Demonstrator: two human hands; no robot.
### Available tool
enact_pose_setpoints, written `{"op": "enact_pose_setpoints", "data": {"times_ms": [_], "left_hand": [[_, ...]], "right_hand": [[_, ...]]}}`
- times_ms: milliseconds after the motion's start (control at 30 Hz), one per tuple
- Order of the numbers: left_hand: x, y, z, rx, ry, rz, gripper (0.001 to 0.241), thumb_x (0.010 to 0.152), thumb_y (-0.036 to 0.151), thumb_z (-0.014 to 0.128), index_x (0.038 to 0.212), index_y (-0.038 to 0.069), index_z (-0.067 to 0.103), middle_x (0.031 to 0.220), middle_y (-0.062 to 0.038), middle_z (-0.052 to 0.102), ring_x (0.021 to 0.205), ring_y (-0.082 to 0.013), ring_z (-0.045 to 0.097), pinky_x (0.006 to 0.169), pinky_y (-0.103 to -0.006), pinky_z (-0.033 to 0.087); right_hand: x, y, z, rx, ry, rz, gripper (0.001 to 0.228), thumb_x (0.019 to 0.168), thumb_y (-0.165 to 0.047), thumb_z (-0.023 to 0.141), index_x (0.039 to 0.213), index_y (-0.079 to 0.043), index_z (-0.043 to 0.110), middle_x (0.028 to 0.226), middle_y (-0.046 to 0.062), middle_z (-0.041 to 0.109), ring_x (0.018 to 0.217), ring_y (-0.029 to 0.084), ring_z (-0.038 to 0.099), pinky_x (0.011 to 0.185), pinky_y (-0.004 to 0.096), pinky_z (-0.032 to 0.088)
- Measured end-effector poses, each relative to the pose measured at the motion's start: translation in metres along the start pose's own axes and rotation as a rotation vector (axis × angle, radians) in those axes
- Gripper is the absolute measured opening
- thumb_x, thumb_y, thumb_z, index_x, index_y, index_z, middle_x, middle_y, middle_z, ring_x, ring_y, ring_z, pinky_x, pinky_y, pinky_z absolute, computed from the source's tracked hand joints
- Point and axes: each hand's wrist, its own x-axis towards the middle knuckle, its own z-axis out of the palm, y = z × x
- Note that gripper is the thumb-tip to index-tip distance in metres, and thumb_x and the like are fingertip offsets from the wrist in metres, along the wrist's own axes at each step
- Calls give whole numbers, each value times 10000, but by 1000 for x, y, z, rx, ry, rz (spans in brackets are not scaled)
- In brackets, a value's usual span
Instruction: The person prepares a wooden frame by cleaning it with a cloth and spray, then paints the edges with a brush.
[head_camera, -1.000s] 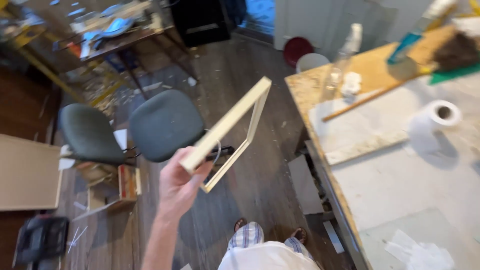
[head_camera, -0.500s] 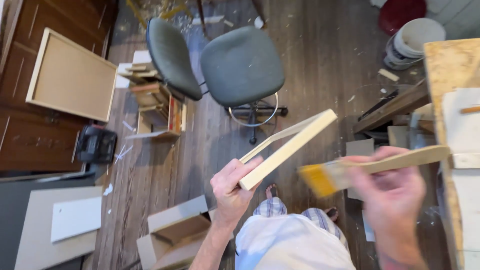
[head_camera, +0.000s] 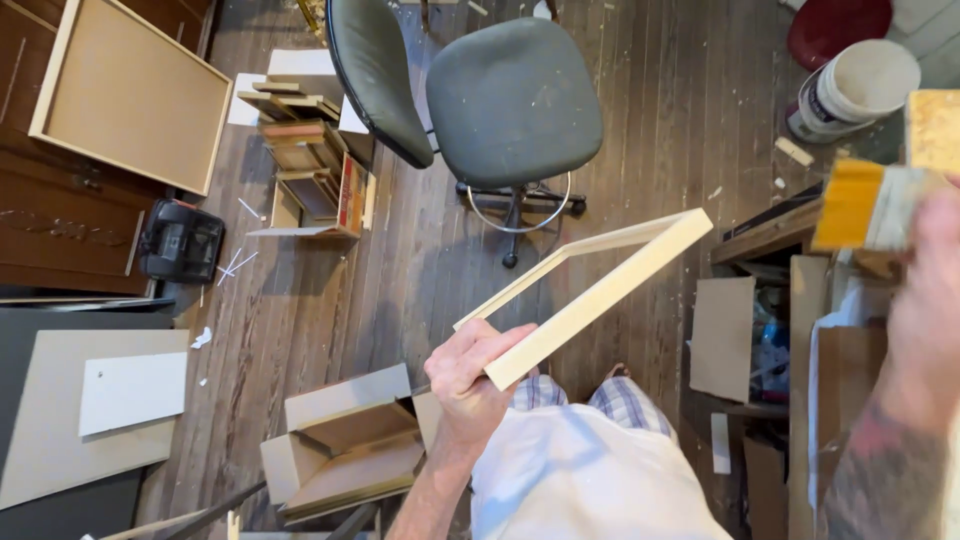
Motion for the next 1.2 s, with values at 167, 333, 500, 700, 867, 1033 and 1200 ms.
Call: {"op": "enact_pose_setpoints", "data": {"times_ms": [167,333,500,700,867,1033,1200], "left_hand": [[4,7,11,-7,2,-69,102,934,30,732,1030,35,766,725,-48,613,610,-144,525,538,-259,418],[3,7,12,-26,8,-107,161,875,6,789,1025,62,770,738,-43,622,597,-124,529,515,-244,395],[7,3,11,45,-30,-64,181,864,53,822,1035,86,772,750,-25,612,598,-106,536,482,-245,386],[15,8,15,85,-284,296,281,1014,97,520,744,23,548,682,-92,485,565,-217,405,519,-331,323],[35,16,8,188,-257,729,292,912,61,738,680,66,561,642,-53,501,483,-140,419,465,-277,277],[44,19,5,209,-318,739,342,897,51,798,678,81,536,663,-52,515,503,-142,417,474,-288,290],[30,21,17,160,-277,577,287,947,67,669,678,47,573,647,-81,522,513,-173,455,476,-301,348]], "right_hand": [[-22,-191,-67,1137,-256,293,367,721,-52,816,985,-46,561,973,191,740,883,290,811,844,357,693],[6,-88,-19,802,-191,426,245,991,-11,785,1158,7,607,1063,181,728,911,230,729,756,347,637],[24,-65,-38,421,79,324,257,1234,57,783,1328,30,545,1262,229,604,974,248,601,801,321,513],[-7,-180,-77,1039,-508,311,261,811,-33,799,927,-72,569,921,96,807,854,190,834,771,258,671],[-7,-90,-31,1004,-445,408,330,841,-130,804,1089,-115,588,1082,61,703,993,190,704,985,374,583],[10,-44,-43,1194,-129,650,140,989,-158,698,1039,-38,648,1113,184,657,1030,294,650,849,437,545],[-35,-134,-66,1604,-400,98,330,842,148,749,1066,-14,570,1035,245,728,978,330,791,834,407,744]]}}
